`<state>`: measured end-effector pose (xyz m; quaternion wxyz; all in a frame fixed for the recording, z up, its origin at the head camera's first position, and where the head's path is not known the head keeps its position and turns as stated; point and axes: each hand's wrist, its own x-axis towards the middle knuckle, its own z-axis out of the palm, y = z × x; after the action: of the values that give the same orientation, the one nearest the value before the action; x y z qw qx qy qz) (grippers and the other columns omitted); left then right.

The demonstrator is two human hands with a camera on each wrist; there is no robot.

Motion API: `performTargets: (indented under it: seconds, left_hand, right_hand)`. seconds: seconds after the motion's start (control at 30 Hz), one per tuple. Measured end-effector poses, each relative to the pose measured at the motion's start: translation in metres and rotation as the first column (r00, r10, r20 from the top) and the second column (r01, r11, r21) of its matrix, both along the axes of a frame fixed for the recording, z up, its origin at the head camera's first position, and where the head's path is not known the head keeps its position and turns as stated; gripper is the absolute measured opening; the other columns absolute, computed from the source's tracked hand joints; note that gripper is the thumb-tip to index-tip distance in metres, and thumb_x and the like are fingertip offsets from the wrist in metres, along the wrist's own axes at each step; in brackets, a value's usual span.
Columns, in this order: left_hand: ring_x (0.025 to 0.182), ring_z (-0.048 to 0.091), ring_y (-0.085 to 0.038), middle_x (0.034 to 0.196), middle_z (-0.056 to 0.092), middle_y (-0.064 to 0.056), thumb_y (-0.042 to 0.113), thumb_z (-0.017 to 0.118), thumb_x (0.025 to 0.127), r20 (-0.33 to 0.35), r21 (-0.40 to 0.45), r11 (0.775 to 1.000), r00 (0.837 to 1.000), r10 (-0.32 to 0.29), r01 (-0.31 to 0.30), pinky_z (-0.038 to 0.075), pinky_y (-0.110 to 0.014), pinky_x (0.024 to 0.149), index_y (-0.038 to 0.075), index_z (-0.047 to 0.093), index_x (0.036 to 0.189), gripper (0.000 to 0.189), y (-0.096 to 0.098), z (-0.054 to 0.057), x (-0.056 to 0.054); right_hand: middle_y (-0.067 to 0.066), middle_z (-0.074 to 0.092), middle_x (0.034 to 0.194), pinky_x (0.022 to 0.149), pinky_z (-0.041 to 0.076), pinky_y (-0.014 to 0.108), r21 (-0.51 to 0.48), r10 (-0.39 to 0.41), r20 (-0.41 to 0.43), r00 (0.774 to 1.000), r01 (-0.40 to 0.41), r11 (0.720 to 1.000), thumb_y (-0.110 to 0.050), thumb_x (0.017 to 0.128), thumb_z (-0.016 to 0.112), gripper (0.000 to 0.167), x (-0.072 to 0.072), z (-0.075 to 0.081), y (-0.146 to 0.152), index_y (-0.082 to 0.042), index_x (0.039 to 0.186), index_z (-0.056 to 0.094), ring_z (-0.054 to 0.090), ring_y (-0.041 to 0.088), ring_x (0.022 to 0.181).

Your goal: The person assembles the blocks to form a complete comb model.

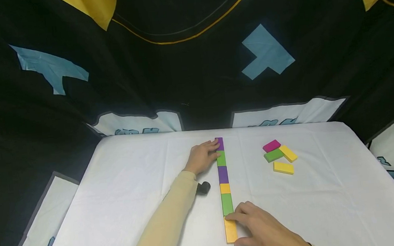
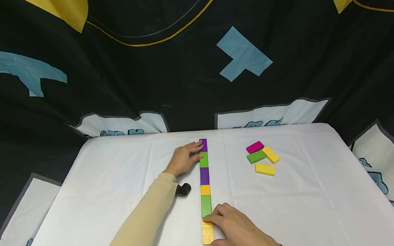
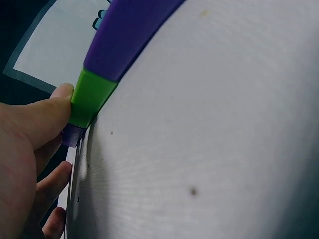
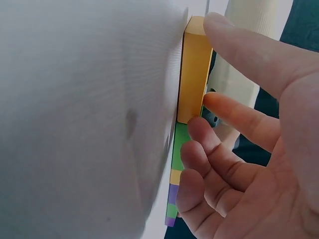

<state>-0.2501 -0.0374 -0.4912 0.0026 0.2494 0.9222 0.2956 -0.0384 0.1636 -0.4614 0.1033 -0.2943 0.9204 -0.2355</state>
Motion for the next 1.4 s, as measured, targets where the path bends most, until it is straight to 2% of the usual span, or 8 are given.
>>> performTargets:
  seconds: [0.5,0.87,1.03,1.17,1.27,1.4]
  left_hand:
    - [0.142,0.043,-0.023,0.151,0.049,0.006,0.032,0.065,0.098,0.006,0.01,1.0,1.0,-0.003,0.003,0.029,-0.045,0.12,0.017,0.061,0.139,0.044,0.0,0.0,0.0]
    - [0.142,0.044,-0.023,0.151,0.049,0.007,0.032,0.065,0.098,-0.006,0.003,1.0,1.0,-0.007,0.007,0.03,-0.043,0.12,0.017,0.061,0.139,0.043,0.0,-0.002,-0.002]
    - [0.142,0.043,-0.022,0.151,0.048,0.007,0.033,0.065,0.099,0.001,-0.004,1.0,1.0,-0.007,0.007,0.029,-0.043,0.12,0.018,0.06,0.139,0.044,0.0,-0.003,-0.003]
    - [0.142,0.043,-0.022,0.151,0.048,0.008,0.033,0.065,0.098,-0.008,-0.012,1.0,1.0,-0.006,0.006,0.03,-0.043,0.12,0.018,0.061,0.139,0.043,0.0,-0.003,-0.003]
    - [0.141,0.044,-0.022,0.151,0.048,0.007,0.033,0.065,0.098,-0.011,-0.012,1.0,1.0,-0.006,0.006,0.03,-0.043,0.119,0.018,0.061,0.139,0.043,0.0,-0.003,-0.002]
    - [0.141,0.044,-0.022,0.151,0.049,0.007,0.033,0.065,0.098,-0.006,-0.002,1.0,1.0,-0.006,0.006,0.03,-0.044,0.119,0.018,0.061,0.139,0.043,-0.001,-0.002,-0.001]
  right_hand:
    - [-0.015,0.051,0.102,0.071,0.047,0.02,0.071,-0.059,0.066,0.996,0.054,0.996,-0.051,0.078,0.082,0.06,0.0,0.001,-0.006,-0.023,0.129,0.067,0.043,0.0,0.084]
    - [-0.016,0.054,0.105,0.077,0.051,0.023,0.08,-0.065,0.074,0.995,0.059,0.995,-0.054,0.078,0.081,0.061,-0.001,0.002,-0.006,-0.023,0.128,0.067,0.045,0.0,0.087]
    - [-0.016,0.057,0.11,0.082,0.053,0.026,-0.008,-0.083,0.034,0.996,0.083,0.997,-0.058,0.082,0.076,0.055,-0.002,0.006,0.002,-0.026,0.126,0.066,0.049,0.001,0.093]
    - [-0.014,0.06,0.111,0.085,0.054,0.028,-0.08,-0.113,-0.082,0.99,0.107,0.991,-0.052,0.084,0.077,0.051,-0.007,0.013,0.012,-0.023,0.125,0.067,0.053,0.002,0.098]
    - [-0.013,0.062,0.112,0.086,0.054,0.029,-0.114,-0.159,-0.134,0.978,0.144,0.983,-0.043,0.083,0.082,0.049,-0.011,0.017,0.019,-0.021,0.124,0.067,0.056,0.004,0.101]
    - [-0.012,0.063,0.11,0.081,0.055,0.028,-0.125,-0.236,-0.127,0.963,0.221,0.967,-0.038,0.081,0.084,0.048,-0.017,0.023,0.028,-0.02,0.123,0.068,0.059,0.007,0.096]
